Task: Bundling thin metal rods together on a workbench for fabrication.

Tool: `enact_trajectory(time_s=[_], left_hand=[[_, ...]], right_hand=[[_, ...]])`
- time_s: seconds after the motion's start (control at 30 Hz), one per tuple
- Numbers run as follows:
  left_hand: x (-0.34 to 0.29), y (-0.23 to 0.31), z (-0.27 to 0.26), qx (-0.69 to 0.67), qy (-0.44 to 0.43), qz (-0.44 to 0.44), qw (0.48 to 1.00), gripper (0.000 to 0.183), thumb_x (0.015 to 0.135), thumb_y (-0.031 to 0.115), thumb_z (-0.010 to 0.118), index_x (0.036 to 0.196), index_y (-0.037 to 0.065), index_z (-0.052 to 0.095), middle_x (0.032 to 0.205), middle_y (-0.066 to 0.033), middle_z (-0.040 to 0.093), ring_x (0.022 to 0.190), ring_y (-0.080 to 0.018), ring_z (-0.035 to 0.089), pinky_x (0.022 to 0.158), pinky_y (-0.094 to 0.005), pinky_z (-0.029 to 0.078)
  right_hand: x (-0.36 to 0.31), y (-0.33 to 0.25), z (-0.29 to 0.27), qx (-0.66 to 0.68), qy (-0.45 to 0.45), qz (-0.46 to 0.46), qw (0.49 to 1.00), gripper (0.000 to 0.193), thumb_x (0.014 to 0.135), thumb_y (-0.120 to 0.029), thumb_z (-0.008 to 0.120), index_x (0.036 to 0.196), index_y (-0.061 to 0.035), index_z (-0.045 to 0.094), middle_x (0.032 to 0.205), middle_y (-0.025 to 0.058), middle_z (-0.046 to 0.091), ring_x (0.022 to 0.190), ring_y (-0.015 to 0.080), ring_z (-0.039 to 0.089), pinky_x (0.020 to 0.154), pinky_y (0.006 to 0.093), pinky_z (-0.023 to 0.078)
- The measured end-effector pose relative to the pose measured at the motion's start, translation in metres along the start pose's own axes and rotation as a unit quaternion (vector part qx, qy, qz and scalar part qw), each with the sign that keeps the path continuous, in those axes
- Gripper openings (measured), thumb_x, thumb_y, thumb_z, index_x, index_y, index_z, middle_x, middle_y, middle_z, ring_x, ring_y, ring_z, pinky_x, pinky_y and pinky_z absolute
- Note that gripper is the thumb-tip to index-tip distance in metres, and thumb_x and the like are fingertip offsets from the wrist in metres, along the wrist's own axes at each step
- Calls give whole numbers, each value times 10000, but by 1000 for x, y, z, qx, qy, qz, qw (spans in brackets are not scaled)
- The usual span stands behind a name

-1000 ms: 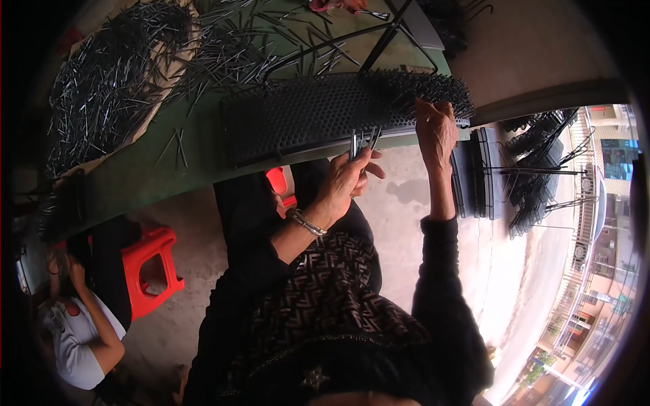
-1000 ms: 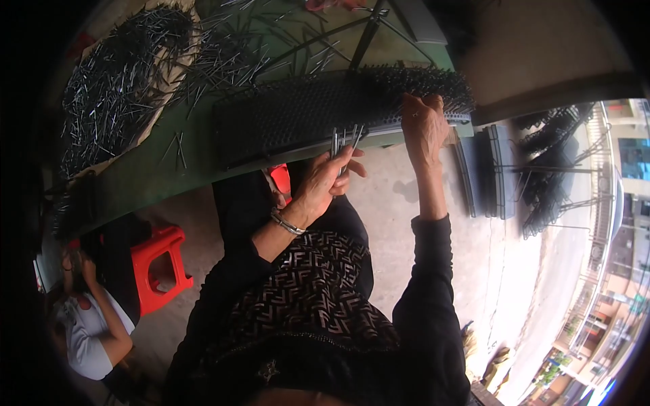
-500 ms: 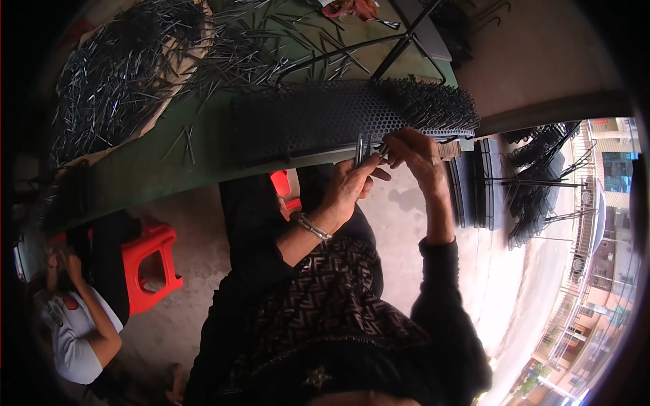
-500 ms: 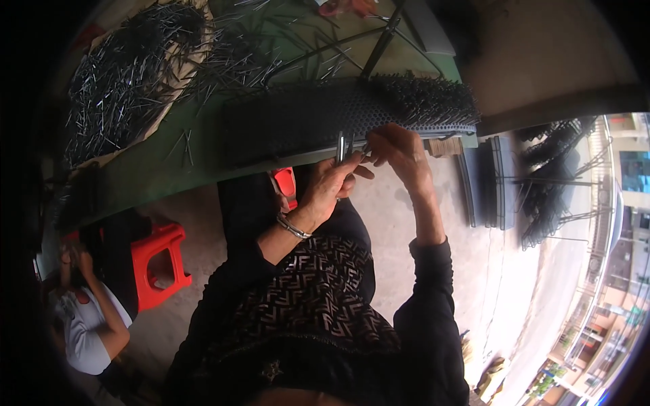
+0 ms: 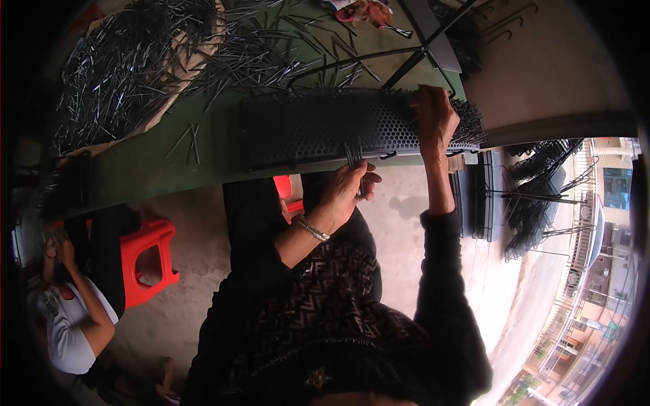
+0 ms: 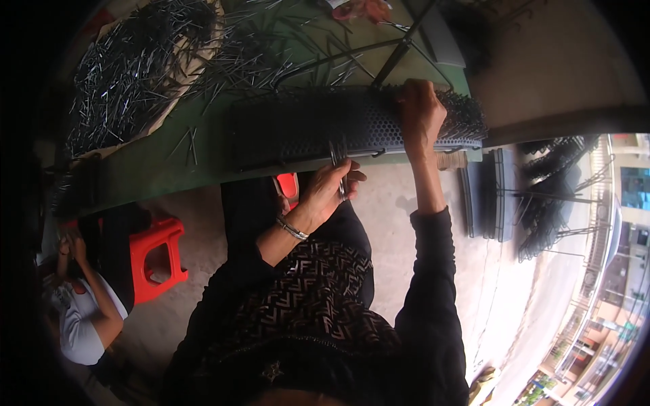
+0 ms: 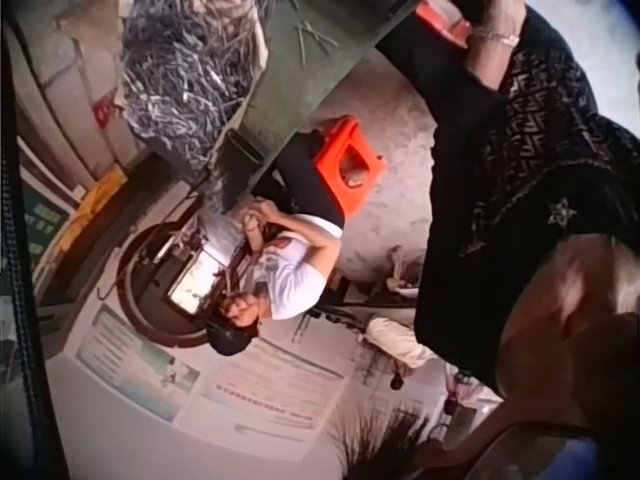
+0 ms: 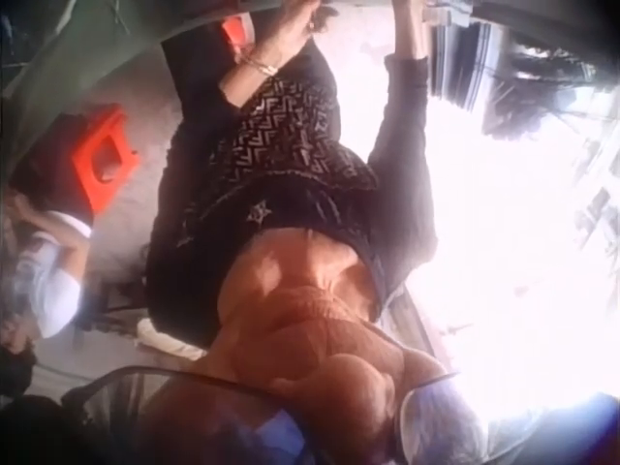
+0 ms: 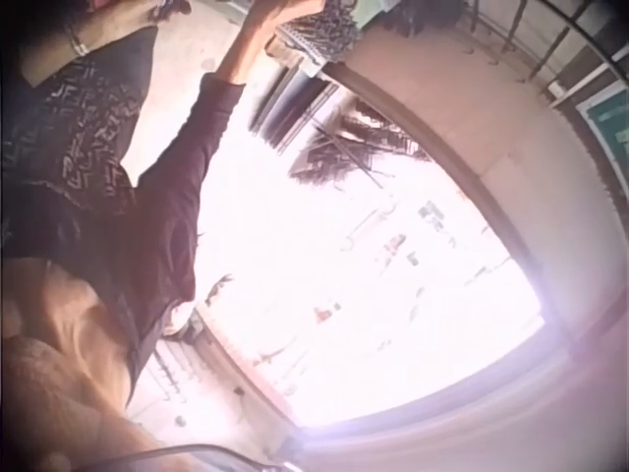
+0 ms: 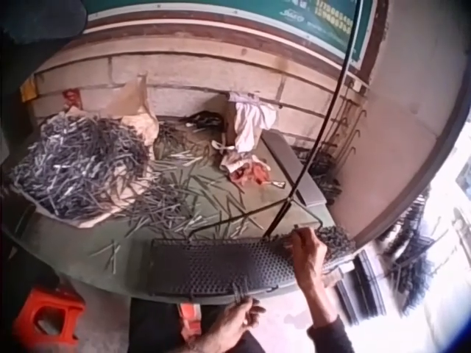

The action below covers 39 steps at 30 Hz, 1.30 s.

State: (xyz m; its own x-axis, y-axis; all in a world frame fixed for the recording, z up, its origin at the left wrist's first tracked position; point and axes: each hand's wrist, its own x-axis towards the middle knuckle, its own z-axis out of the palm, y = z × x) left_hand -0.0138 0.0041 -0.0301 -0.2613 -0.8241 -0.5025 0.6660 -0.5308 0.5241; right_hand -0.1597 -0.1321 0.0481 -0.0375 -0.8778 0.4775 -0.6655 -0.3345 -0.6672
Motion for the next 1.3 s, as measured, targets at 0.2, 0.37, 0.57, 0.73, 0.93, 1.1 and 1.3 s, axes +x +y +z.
enact_trajectory(time_s=[0.2,0.37,0.57,0.73,0.93,1.1,1.3], left_hand=[[-14,16,18,-11,-29,-8,999,337,1006,331,482,1121,26,568,931,-123,658,706,-158,602,616,-322,531],[-18,16,16,13,6,-14,1000,348,1012,357,461,1173,61,546,892,-93,641,677,-125,568,577,-275,500],[-12,14,14,-4,-41,1,999,378,999,395,492,1150,55,562,724,29,489,552,-38,342,477,-195,257],[-15,20,15,-7,-58,-4,998,381,989,405,513,1127,59,594,687,63,425,528,-16,303,478,-180,226],[-21,25,19,7,-78,4,997,396,981,415,525,1108,51,613,685,57,454,522,-17,296,475,-186,212],[-18,18,16,39,-92,18,995,394,985,405,520,1112,45,620,730,-17,577,526,-22,337,466,-187,220],[-21,20,18,79,-98,22,992,386,989,382,514,1164,49,600,822,-94,651,547,-36,403,447,-182,234]], right_hand=[[7,16,10,-20,-9,-54,998,167,924,-155,565,1003,-33,646,722,83,689,674,129,678,626,260,508],[20,11,7,-65,-77,-26,995,189,915,-190,570,977,-42,668,738,101,692,694,171,686,639,292,514],[26,26,26,-199,-84,-118,969,209,877,-263,588,968,-119,709,852,127,684,784,327,664,703,416,505],[16,16,22,-244,-51,-181,951,228,889,-273,600,974,-98,720,807,102,676,720,272,652,680,362,502],[-18,-13,-6,221,-426,176,859,122,904,-139,638,924,-24,672,702,4,581,648,61,530,568,236,430],[-24,-13,-16,214,-452,151,853,138,902,-145,641,861,-14,639,702,9,585,646,91,560,574,245,450],[-24,-15,-21,204,-478,155,840,145,885,-152,656,883,-7,663,719,18,613,665,94,579,626,251,475]])
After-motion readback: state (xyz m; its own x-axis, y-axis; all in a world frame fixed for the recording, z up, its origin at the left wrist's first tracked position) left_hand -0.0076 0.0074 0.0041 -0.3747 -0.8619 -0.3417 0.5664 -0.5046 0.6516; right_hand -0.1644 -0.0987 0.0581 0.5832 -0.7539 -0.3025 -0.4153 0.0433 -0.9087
